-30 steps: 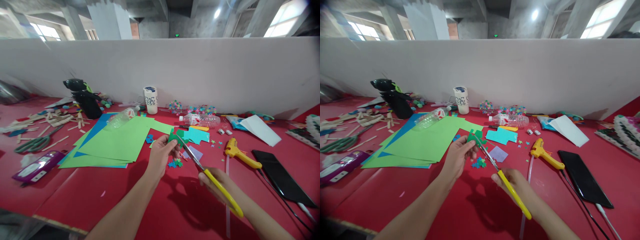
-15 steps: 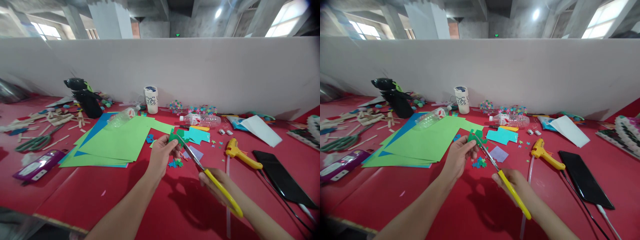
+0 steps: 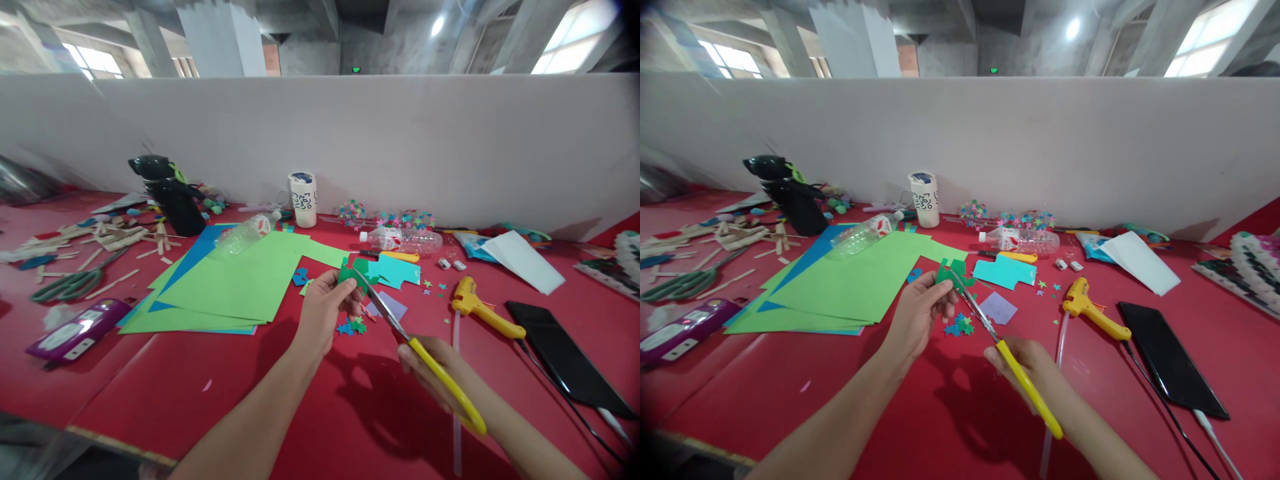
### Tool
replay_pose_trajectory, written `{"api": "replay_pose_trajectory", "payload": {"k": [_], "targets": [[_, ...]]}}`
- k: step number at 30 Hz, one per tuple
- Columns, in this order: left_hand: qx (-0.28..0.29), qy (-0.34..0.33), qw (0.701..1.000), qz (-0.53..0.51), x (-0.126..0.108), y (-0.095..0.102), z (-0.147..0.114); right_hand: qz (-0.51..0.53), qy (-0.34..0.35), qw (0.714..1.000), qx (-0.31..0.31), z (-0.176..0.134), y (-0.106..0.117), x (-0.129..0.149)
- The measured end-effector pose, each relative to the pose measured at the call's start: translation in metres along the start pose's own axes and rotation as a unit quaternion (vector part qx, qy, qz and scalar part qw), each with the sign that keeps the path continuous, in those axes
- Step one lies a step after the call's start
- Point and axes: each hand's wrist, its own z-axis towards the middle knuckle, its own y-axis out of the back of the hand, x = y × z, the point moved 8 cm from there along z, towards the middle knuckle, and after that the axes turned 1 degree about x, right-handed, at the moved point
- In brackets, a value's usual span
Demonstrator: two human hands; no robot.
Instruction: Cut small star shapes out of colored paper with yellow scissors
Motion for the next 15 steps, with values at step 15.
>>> {"api": "replay_pose_trajectory", "payload": {"k": [15], "targets": [[-0.026,-0.030,0.999,0.023,-0.0068,0.0074,0.0023,0.000,0.044,0.998,0.039,-0.0009,0.0017,0.0061]]}}
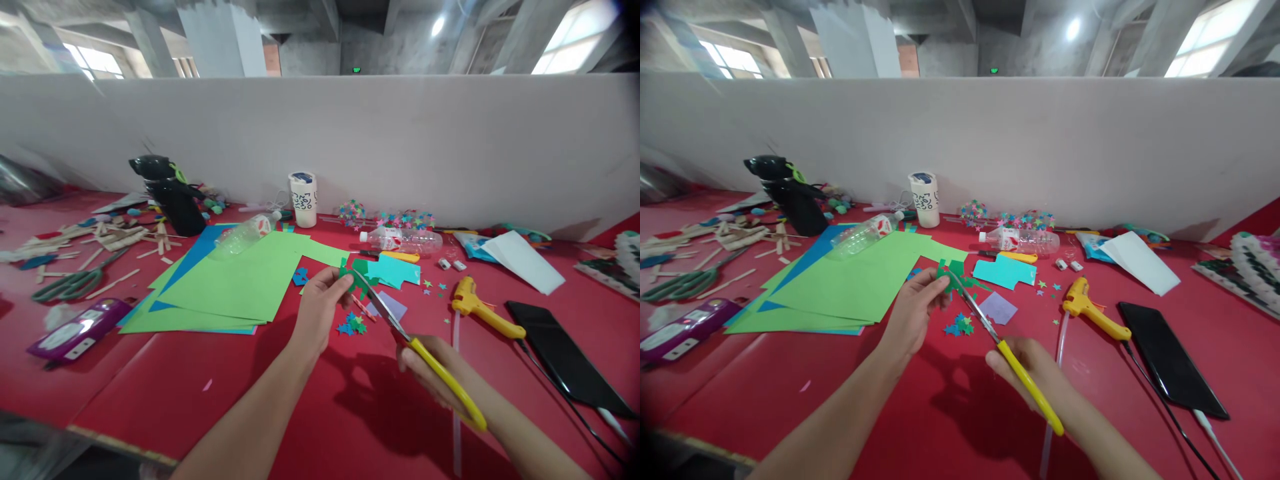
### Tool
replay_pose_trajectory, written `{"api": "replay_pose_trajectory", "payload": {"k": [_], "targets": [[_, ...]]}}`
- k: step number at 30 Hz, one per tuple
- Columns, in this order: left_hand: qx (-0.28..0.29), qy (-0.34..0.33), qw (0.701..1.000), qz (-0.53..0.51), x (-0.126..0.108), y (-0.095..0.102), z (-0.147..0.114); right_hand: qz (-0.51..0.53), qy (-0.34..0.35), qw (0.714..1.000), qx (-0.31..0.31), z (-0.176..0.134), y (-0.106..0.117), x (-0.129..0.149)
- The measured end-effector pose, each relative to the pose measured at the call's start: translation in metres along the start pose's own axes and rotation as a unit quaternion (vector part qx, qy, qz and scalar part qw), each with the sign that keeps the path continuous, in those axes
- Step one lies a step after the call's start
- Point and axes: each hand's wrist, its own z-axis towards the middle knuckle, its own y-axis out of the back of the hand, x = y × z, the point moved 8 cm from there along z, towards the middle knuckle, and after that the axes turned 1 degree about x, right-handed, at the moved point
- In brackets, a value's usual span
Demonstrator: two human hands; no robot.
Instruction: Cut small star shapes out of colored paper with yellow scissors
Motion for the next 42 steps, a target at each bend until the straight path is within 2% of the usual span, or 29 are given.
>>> {"api": "replay_pose_trajectory", "payload": {"k": [9,12,15,18,23,27,32,35,38,42], "targets": [[0.055,0.034,0.998,-0.019,0.001,-0.010,-0.005,0.002,0.019,0.999,0.036,-0.001,0.000,0.004],[0.038,0.026,0.999,-0.004,-0.002,-0.008,-0.004,0.008,0.016,0.999,0.048,-0.002,-0.002,0.004],[0.027,0.021,0.999,0.000,-0.002,-0.007,-0.003,0.019,0.014,0.999,0.033,-0.002,0.000,0.007],[0.031,0.021,0.999,-0.013,-0.001,-0.007,-0.002,0.025,0.011,0.999,0.019,-0.002,0.002,0.010],[0.023,0.029,0.998,-0.045,0.001,-0.005,-0.003,0.010,0.000,0.999,0.048,-0.002,-0.001,0.008],[0.005,0.034,0.997,-0.070,0.002,-0.002,-0.002,0.030,0.000,0.999,0.045,-0.004,-0.001,0.004],[0.041,0.128,0.975,-0.177,0.015,-0.012,-0.004,0.033,0.037,0.998,0.045,-0.004,0.000,0.010],[0.063,0.163,0.968,-0.182,0.021,-0.017,-0.006,0.019,0.049,0.997,0.060,-0.002,0.000,0.012],[0.071,0.130,0.980,-0.133,0.019,-0.016,-0.004,0.010,0.046,0.997,0.066,-0.001,0.001,0.011],[0.041,0.082,0.991,-0.098,0.016,-0.011,-0.003,0.021,0.040,0.997,0.058,-0.001,0.000,0.005]]}}
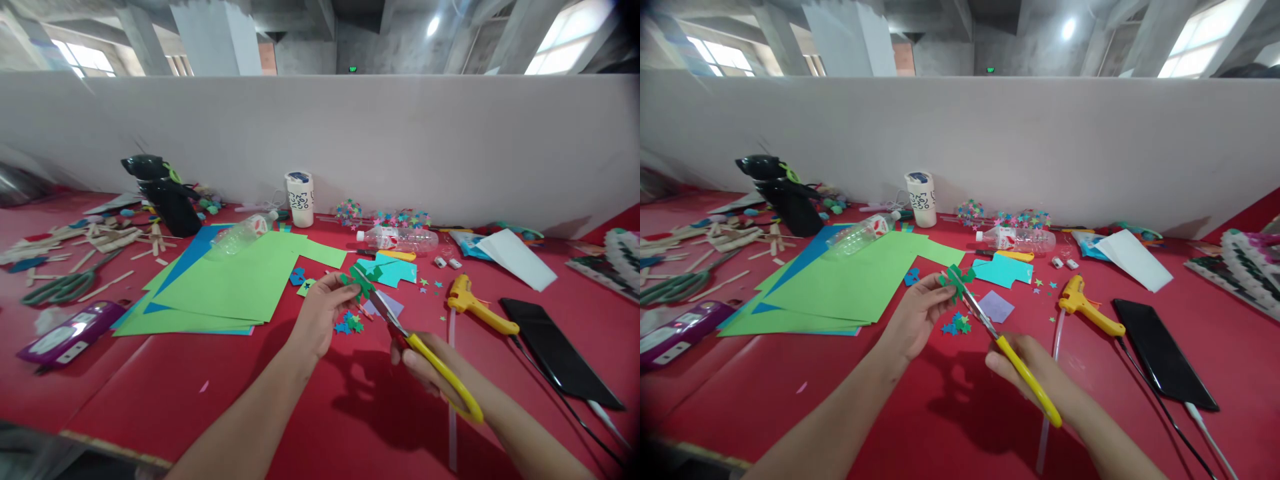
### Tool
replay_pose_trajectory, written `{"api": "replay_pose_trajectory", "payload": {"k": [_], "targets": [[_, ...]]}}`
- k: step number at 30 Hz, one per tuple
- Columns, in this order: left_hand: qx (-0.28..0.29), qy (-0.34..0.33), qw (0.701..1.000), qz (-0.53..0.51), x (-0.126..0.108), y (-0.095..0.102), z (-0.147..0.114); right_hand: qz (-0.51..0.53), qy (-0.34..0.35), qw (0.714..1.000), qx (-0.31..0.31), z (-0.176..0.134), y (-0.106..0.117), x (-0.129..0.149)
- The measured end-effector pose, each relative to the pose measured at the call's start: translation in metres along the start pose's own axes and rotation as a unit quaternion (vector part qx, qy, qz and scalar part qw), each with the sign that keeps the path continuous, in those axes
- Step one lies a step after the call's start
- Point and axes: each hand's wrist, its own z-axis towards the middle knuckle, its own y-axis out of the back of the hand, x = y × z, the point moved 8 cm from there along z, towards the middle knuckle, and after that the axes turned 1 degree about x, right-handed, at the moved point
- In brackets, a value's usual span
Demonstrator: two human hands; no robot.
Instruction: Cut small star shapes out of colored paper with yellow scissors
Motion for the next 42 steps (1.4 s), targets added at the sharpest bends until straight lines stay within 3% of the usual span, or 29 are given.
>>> {"api": "replay_pose_trajectory", "payload": {"k": [8,16,32,42], "targets": [[-0.002,0.014,1.000,-0.018,0.005,-0.004,-0.003,0.085,-0.034,0.995,-0.039,0.003,-0.015,-0.014],[0.005,0.010,1.000,-0.029,0.006,-0.004,-0.002,0.039,-0.015,0.997,-0.070,0.002,-0.010,-0.004],[0.005,0.009,1.000,-0.025,0.001,-0.004,-0.002,0.057,-0.004,0.998,-0.023,0.001,-0.014,0.000],[0.007,0.012,0.999,-0.029,-0.001,-0.004,-0.001,0.003,0.025,0.997,-0.068,0.000,-0.004,0.006]]}}
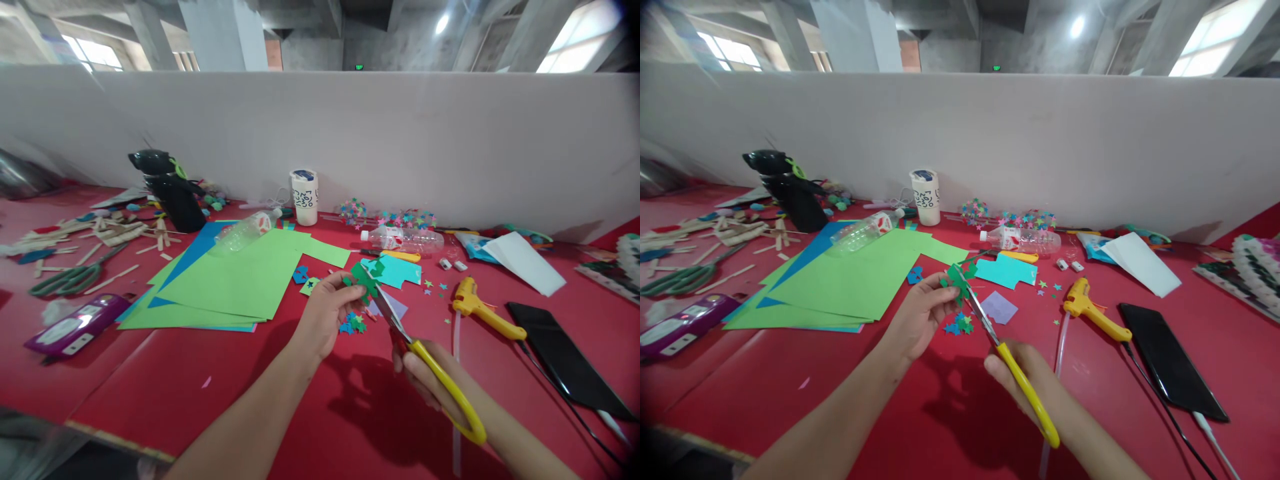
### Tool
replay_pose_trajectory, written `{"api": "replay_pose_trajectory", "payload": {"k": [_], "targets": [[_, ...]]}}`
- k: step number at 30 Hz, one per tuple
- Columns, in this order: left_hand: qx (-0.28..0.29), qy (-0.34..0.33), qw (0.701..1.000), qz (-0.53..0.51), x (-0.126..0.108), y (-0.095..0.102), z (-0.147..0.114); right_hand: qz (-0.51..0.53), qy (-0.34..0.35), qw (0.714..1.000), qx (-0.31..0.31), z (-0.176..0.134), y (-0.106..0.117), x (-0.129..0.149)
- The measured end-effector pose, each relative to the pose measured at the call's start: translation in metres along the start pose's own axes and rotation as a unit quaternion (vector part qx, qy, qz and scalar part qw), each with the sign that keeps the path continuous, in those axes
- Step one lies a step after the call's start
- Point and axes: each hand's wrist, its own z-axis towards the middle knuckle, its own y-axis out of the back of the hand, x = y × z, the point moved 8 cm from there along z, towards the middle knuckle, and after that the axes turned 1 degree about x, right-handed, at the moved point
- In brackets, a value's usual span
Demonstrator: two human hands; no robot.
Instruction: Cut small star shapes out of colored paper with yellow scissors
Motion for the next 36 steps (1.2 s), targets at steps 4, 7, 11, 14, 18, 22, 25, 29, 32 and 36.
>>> {"api": "replay_pose_trajectory", "payload": {"k": [4,7,11,14,18,22,25,29,32,36], "targets": [[0.002,0.008,1.000,-0.004,0.001,0.001,0.001,0.010,-0.014,1.000,-0.002,0.000,-0.001,-0.004],[0.008,0.006,1.000,0.001,0.001,0.001,0.001,0.018,-0.049,0.999,0.002,0.000,-0.003,-0.011],[0.014,0.005,1.000,0.007,0.002,0.002,0.001,0.033,-0.095,0.995,0.002,-0.002,-0.005,-0.018],[0.012,0.009,1.000,0.009,0.002,0.003,0.002,0.047,-0.106,0.993,-0.010,-0.004,-0.004,-0.017],[0.011,0.009,1.000,0.009,0.001,0.003,0.002,0.075,-0.117,0.990,-0.013,-0.005,-0.005,-0.017],[0.008,0.008,1.000,0.005,-0.001,0.002,0.001,0.084,-0.117,0.989,-0.006,-0.003,-0.007,-0.020],[0.005,0.010,1.000,0.003,-0.001,0.002,0.001,0.092,-0.122,0.988,-0.012,-0.003,-0.008,-0.025],[0.005,0.006,1.000,-0.001,-0.001,0.002,0.001,0.091,-0.122,0.988,-0.019,-0.003,-0.009,-0.028],[0.002,0.008,1.000,-0.003,-0.001,0.002,0.001,0.094,-0.130,0.987,-0.028,-0.003,-0.008,-0.029],[0.000,0.011,1.000,-0.006,0.000,0.002,0.001,0.087,-0.118,0.989,-0.017,-0.001,-0.009,-0.025]]}}
